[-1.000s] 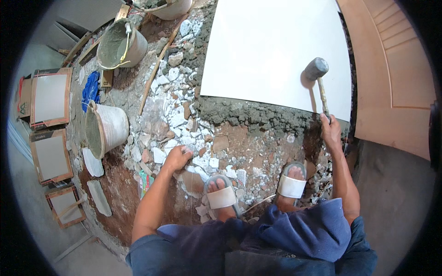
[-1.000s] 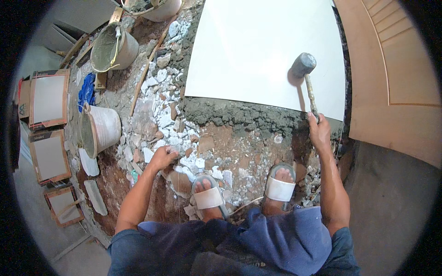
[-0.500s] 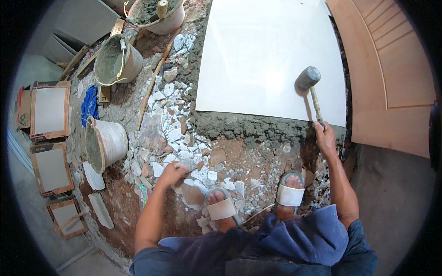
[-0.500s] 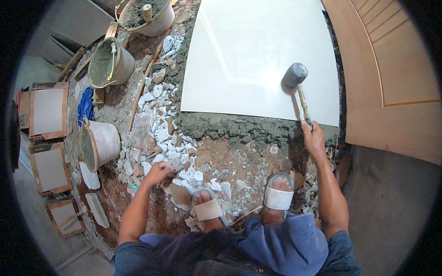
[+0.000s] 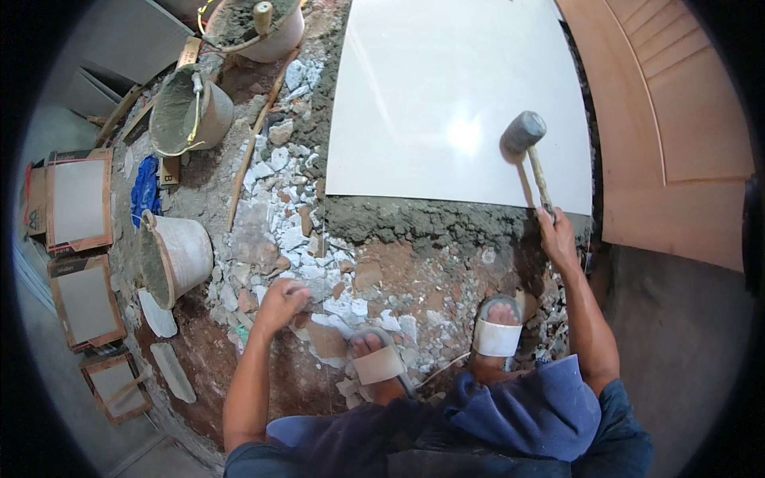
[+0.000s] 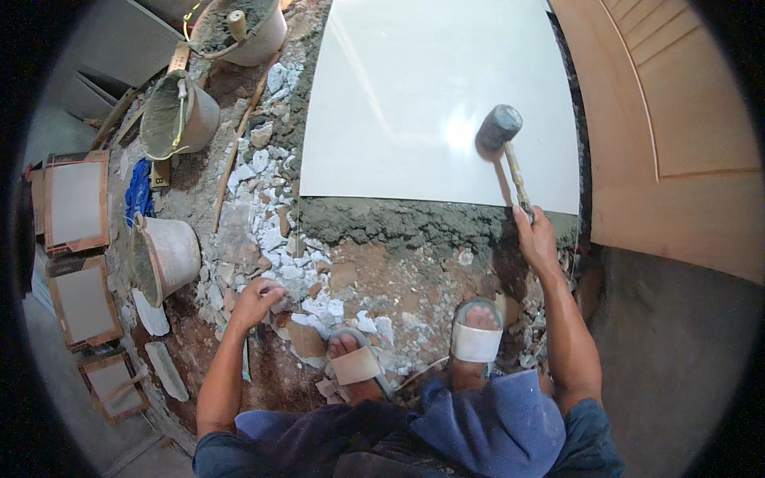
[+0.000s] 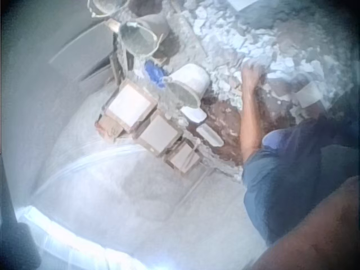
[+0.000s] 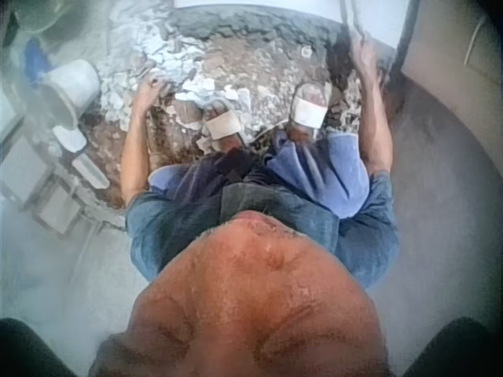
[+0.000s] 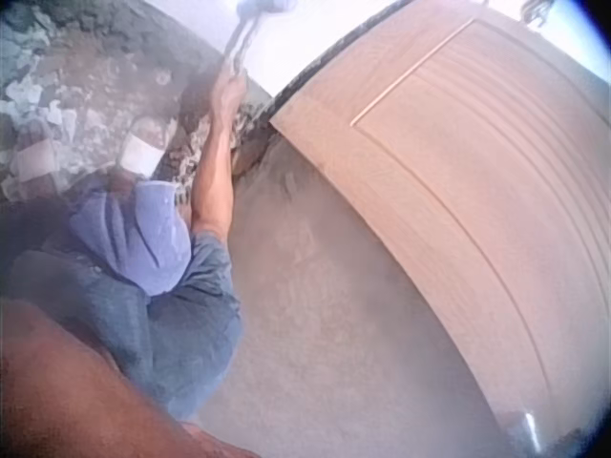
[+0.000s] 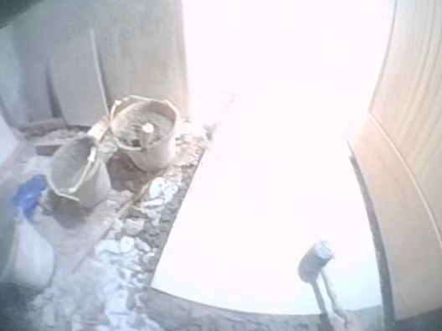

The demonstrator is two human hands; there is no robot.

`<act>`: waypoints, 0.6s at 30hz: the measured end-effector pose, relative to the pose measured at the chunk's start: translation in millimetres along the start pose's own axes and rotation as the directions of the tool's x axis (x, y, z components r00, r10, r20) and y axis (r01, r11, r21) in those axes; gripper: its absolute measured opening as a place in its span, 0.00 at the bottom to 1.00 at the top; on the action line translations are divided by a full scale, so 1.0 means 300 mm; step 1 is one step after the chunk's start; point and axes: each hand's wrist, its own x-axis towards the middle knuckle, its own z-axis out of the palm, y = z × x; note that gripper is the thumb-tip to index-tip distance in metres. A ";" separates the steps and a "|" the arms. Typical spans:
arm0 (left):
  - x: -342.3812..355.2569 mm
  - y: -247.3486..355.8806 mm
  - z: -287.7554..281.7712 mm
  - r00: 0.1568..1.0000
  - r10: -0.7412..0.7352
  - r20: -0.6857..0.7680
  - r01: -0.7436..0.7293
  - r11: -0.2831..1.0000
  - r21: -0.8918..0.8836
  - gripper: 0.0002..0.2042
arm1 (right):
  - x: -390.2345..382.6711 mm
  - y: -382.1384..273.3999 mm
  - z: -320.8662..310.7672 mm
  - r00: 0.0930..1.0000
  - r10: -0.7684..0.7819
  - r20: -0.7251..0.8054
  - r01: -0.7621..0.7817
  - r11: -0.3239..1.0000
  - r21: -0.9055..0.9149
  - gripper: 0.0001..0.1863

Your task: The person spreads cement on the floor using a trowel, then places a large white tile onto the cement and taps it with a rubber mallet to level and secure it.

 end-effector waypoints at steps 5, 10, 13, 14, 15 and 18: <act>-0.201 0.574 0.037 0.444 0.705 0.553 -0.529 0.704 -0.473 0.16 | -0.004 -0.009 0.000 0.999 -0.019 -0.031 0.016 0.996 -0.085 0.24; -0.364 0.845 0.028 0.177 0.896 0.406 -0.619 0.422 -0.662 0.13 | 0.008 -0.001 0.012 0.997 -0.053 -0.055 0.047 0.994 -0.099 0.25; -0.379 0.859 -0.031 0.369 0.885 0.285 -0.654 0.465 -0.596 0.12 | 0.020 0.029 0.022 0.999 0.048 0.022 -0.048 0.999 -0.012 0.27; -0.389 0.853 -0.072 0.461 0.856 0.235 -0.681 0.511 -0.525 0.15 | 0.031 0.045 0.024 0.997 0.063 0.041 -0.063 0.998 0.000 0.27; -0.406 0.841 -0.124 0.509 0.829 0.233 -0.712 0.557 -0.428 0.14 | 0.038 0.063 0.035 0.998 0.068 0.001 -0.068 0.997 0.035 0.29; -0.512 0.814 -0.166 0.675 0.736 -0.043 -0.721 0.647 -0.249 0.09 | 0.095 0.141 0.050 0.995 0.098 -0.003 -0.097 0.991 -0.088 0.32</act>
